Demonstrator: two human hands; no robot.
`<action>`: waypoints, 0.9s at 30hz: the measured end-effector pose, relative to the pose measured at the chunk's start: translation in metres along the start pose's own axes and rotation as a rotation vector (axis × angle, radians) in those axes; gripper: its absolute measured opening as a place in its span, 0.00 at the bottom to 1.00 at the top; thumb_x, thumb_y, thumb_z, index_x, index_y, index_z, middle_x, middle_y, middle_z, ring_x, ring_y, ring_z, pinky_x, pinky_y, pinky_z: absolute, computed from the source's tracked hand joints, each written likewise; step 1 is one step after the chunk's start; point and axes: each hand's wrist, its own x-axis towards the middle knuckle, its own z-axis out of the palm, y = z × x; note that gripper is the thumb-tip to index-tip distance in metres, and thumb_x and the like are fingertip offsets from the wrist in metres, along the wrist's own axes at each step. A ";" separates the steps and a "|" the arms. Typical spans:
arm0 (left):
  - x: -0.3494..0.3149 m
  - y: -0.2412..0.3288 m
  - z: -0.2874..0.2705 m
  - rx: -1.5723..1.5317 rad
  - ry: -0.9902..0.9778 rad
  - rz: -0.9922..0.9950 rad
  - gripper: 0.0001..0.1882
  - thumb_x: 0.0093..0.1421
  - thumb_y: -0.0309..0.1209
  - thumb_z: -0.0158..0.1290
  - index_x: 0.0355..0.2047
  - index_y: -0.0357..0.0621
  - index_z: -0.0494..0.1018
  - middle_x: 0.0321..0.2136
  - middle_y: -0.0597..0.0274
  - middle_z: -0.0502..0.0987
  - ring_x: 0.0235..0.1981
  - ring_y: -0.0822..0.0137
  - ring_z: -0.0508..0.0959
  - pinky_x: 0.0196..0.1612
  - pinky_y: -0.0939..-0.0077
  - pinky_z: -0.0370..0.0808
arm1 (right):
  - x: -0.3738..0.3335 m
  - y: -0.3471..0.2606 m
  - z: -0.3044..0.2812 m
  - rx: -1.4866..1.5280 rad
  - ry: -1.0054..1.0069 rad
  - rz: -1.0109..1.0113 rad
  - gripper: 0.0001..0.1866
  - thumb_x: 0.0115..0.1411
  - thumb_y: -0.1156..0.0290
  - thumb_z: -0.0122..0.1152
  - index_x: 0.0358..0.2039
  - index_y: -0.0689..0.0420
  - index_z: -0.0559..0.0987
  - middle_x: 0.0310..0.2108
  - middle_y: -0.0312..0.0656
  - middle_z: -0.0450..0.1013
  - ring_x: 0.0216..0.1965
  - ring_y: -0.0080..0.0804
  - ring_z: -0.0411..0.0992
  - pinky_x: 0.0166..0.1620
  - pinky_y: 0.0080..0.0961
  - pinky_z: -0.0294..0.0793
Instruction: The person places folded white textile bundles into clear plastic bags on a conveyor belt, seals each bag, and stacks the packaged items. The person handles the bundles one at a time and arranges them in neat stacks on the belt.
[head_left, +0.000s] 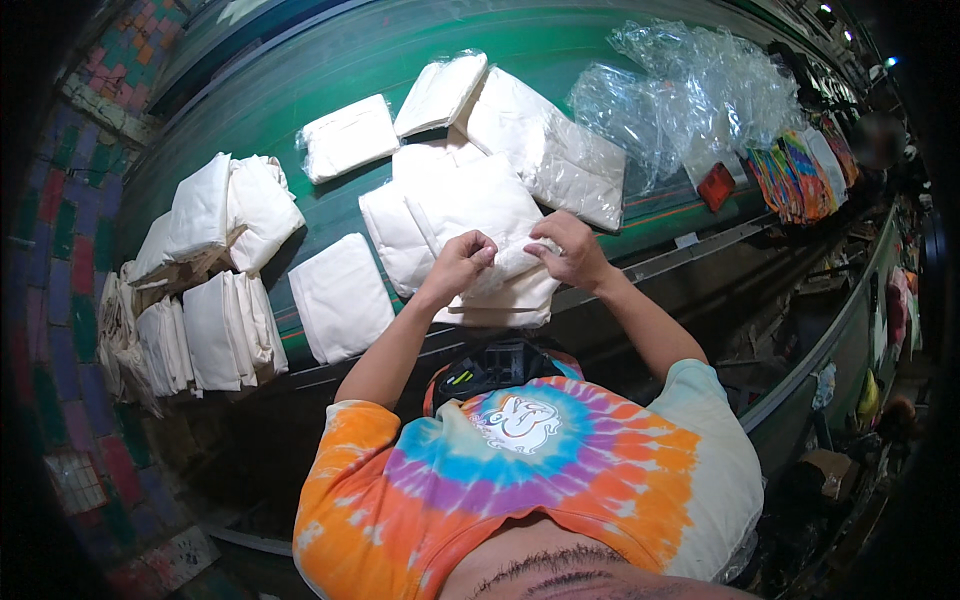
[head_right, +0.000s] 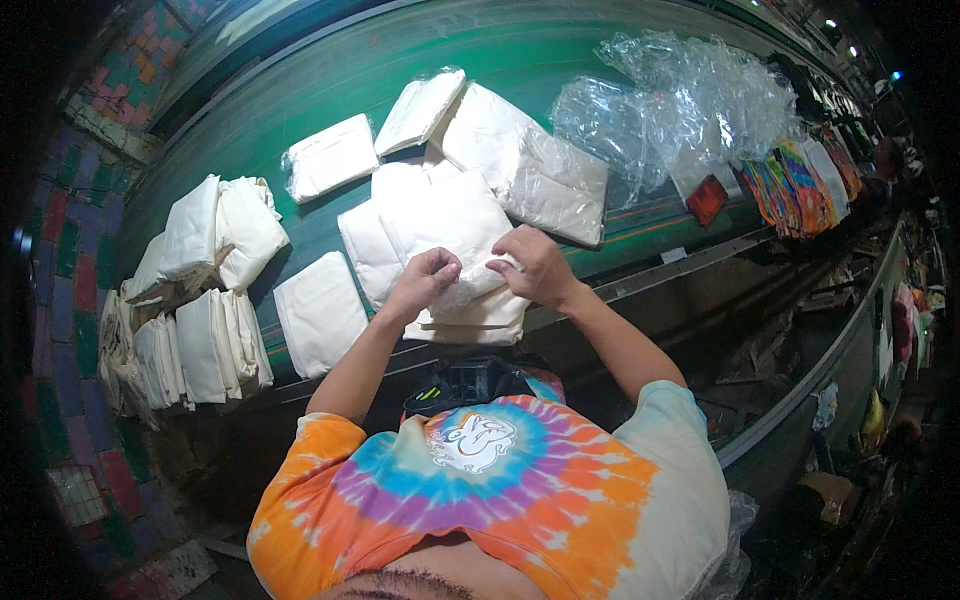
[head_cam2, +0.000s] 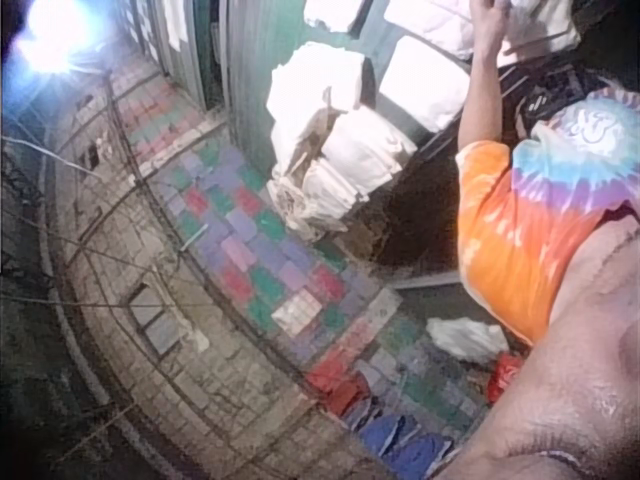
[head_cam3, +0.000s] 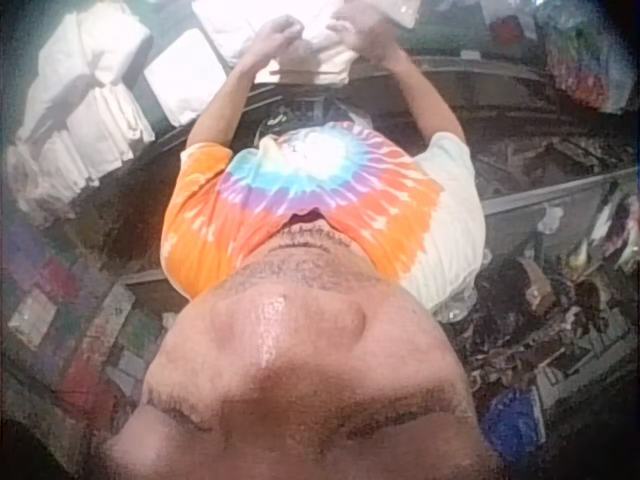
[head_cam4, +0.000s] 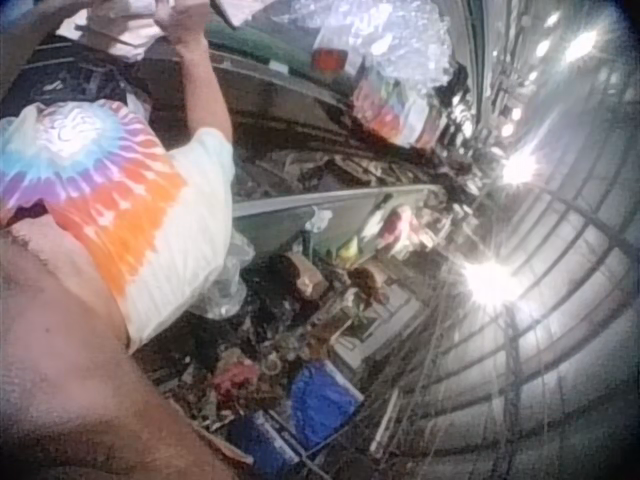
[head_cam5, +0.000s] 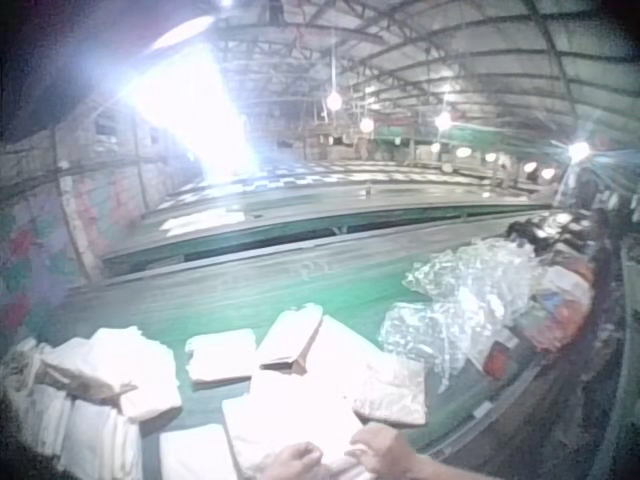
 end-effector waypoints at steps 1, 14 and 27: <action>0.000 0.000 0.000 -0.012 -0.004 -0.003 0.05 0.71 0.28 0.53 0.39 0.40 0.74 0.29 0.72 0.73 0.28 0.79 0.69 0.32 0.83 0.67 | -0.001 -0.005 0.002 0.008 -0.032 0.000 0.13 0.51 0.76 0.74 0.37 0.59 0.79 0.37 0.45 0.77 0.40 0.46 0.75 0.44 0.36 0.76; 0.001 0.003 -0.002 0.181 0.025 0.112 0.03 0.69 0.25 0.53 0.38 0.39 0.73 0.27 0.69 0.73 0.28 0.76 0.70 0.33 0.78 0.69 | 0.007 -0.011 0.022 0.157 -0.062 -0.054 0.08 0.50 0.79 0.72 0.31 0.58 0.81 0.43 0.41 0.75 0.49 0.43 0.70 0.54 0.37 0.69; -0.009 0.027 0.016 0.832 0.472 0.936 0.11 0.57 0.12 0.50 0.39 0.35 0.73 0.34 0.46 0.78 0.33 0.47 0.79 0.40 0.57 0.76 | -0.028 -0.015 0.013 0.366 -0.149 0.055 0.16 0.56 0.84 0.67 0.44 0.60 0.76 0.40 0.47 0.77 0.44 0.42 0.78 0.44 0.33 0.79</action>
